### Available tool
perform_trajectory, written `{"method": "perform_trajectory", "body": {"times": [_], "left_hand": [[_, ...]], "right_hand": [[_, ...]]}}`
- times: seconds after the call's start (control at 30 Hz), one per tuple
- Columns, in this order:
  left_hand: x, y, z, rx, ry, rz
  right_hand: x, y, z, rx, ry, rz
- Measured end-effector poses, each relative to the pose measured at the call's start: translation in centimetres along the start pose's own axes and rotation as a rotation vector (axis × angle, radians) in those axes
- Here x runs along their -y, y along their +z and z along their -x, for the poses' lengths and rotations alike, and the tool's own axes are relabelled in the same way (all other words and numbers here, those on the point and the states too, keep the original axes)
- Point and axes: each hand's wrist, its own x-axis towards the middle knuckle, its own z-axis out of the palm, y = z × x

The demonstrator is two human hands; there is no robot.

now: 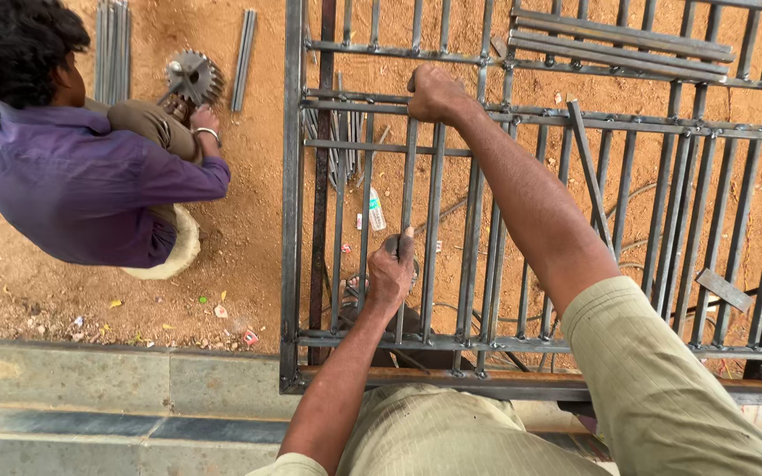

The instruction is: The person uses a tape measure to measure the spacing between vertical bars on a large metal frame. They repeatedly extend the tape measure across the bars and retract it while standing over the frame. Another person is visible in the background working with metal rods.

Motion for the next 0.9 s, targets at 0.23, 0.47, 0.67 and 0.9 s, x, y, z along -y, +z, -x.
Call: {"method": "perform_trajectory", "body": {"times": [0.23, 0.47, 0.67, 0.9], "left_hand": [[0.3, 0.3, 0.0, 0.001, -0.045, -0.008], [1.7, 0.6, 0.5, -0.034, 0.095, -0.074], [-0.1, 0.3, 0.4, 0.038, -0.125, -0.042], [0.2, 0.6, 0.0, -0.015, -0.046, -0.105]], "right_hand": [[-0.8, 0.7, -1.1, -0.003, -0.039, 0.011], [-1.8, 1.4, -2.4, -0.056, -0.112, 0.177], [-0.5, 0.3, -0.4, 0.019, -0.092, -0.048], [0.6, -0.2, 1.4, 0.005, -0.013, 0.025]]}}
